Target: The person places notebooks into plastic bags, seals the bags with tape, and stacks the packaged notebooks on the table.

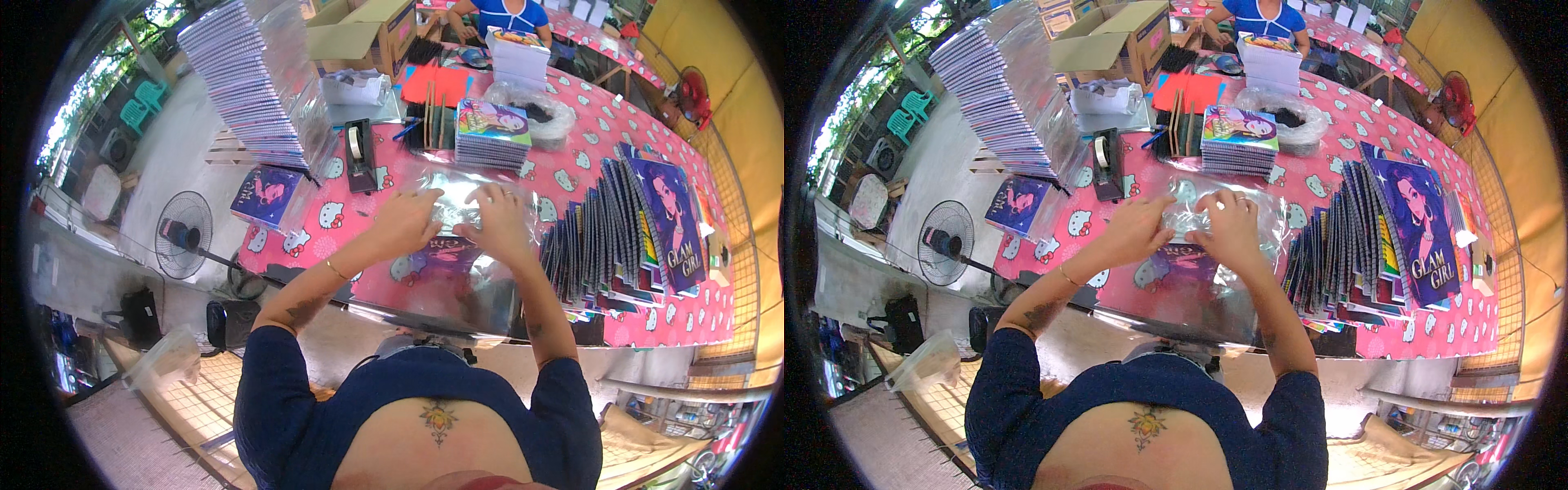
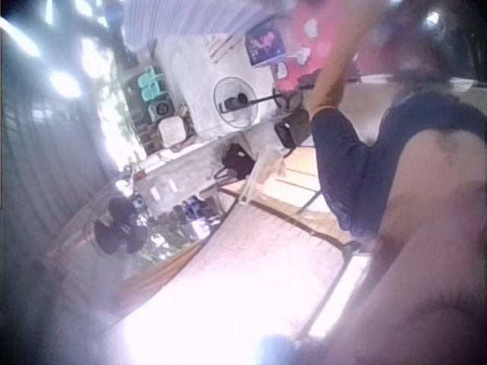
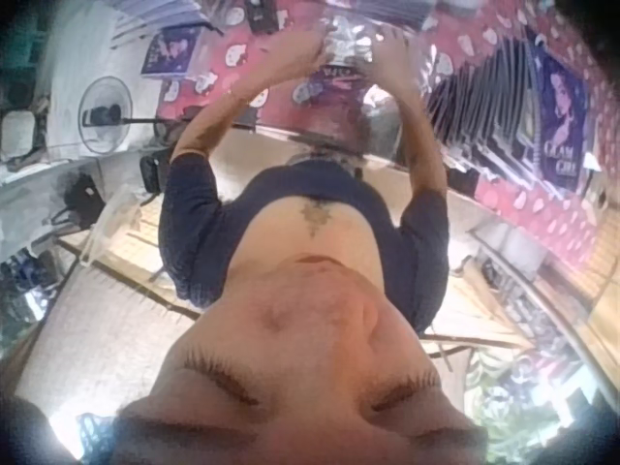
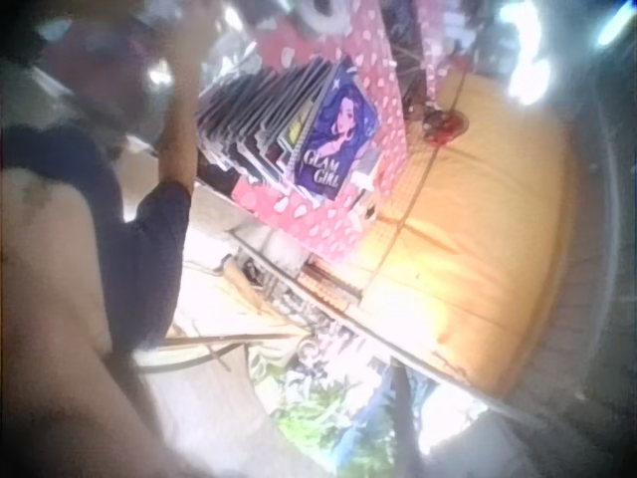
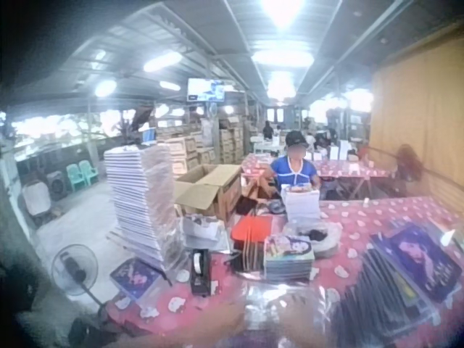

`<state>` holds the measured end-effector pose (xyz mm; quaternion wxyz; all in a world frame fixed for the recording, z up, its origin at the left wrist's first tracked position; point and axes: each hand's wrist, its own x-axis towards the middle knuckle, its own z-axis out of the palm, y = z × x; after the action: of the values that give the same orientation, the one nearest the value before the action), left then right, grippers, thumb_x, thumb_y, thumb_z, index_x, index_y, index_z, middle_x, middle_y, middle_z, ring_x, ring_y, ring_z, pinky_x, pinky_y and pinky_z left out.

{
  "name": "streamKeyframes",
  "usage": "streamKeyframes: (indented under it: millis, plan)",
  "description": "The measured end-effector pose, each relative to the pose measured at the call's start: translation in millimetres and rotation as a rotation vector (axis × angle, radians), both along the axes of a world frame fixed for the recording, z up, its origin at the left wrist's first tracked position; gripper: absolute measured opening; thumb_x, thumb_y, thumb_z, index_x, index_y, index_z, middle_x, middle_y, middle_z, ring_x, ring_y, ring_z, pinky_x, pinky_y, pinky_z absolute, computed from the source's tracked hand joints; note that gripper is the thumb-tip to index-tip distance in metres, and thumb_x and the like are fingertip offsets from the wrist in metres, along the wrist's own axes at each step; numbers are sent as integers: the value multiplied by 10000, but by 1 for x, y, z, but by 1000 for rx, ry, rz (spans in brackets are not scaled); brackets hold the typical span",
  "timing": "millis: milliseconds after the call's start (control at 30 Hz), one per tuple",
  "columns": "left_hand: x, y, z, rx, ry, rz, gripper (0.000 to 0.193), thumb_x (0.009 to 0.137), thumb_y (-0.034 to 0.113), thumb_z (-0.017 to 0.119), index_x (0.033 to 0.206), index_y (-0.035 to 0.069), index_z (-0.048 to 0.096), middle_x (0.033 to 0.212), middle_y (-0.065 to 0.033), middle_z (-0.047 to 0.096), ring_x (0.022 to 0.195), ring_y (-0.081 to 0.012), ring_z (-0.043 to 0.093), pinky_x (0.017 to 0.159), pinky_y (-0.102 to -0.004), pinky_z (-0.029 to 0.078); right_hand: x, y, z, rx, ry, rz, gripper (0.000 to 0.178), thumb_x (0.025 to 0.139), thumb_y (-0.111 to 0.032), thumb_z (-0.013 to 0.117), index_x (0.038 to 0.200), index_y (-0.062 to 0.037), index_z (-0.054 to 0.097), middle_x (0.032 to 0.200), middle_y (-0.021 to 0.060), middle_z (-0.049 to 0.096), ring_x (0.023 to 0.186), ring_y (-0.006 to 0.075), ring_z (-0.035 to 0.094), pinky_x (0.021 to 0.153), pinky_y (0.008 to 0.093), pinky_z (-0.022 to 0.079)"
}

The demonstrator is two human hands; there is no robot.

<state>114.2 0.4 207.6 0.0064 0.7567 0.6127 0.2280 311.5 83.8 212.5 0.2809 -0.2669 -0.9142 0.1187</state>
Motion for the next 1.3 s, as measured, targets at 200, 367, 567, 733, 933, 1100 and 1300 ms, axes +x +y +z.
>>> streamKeyframes:
  millis: [200,367,567,733,933,1100,1300]
  plan:
    - [-55,52,-28,-591,-562,-252,524,803,328,757,1161,-23,607,1021,-121,652,971,-213,600,857,-362,459,10,48,-34,-856,190,170,489,751,-252,817,1131,-21,615,916,58,628,848,140,593,748,288,487]
    - [-42,104,-34,-713,-883,-287,392,833,321,729,1029,-16,686,916,-59,672,869,-152,611,797,-308,481,9,42,-29,-914,220,103,438,777,-227,796,1115,-9,621,899,43,630,823,112,587,720,273,486]
    - [-139,91,-107,337,-258,701,376,777,343,732,951,11,714,869,-199,700,768,-293,684,692,-383,526,9,38,-41,-878,309,57,374,816,-198,742,1125,-21,627,861,46,662,795,108,602,705,275,491]
    - [-201,77,-160,-32,-1438,664,233,824,169,714,948,-26,688,828,-111,698,738,-202,671,651,-351,513,4,41,-49,-859,335,81,336,831,-159,716,1112,0,623,834,37,656,761,100,590,679,259,482]
    - [-173,82,-180,316,-1708,704,154,868,133,671,981,29,678,869,-37,679,695,-113,602,556,-244,424,4,40,-47,-939,345,81,307,852,-137,696,1114,1,617,827,19,632,752,75,565,652,229,458]
    - [-133,63,-187,144,-1867,770,186,884,171,639,949,-1,667,813,-74,673,713,-196,626,667,-340,490,6,39,-39,-983,367,79,307,853,-139,696,1118,-5,621,825,14,630,752,76,564,653,230,455]
    - [-192,25,-178,-161,-123,787,257,859,247,592,875,-7,631,824,-226,669,745,-422,633,663,-522,477,2,34,-40,-928,331,92,310,849,-155,703,1118,-19,629,823,12,629,744,76,563,649,235,456]
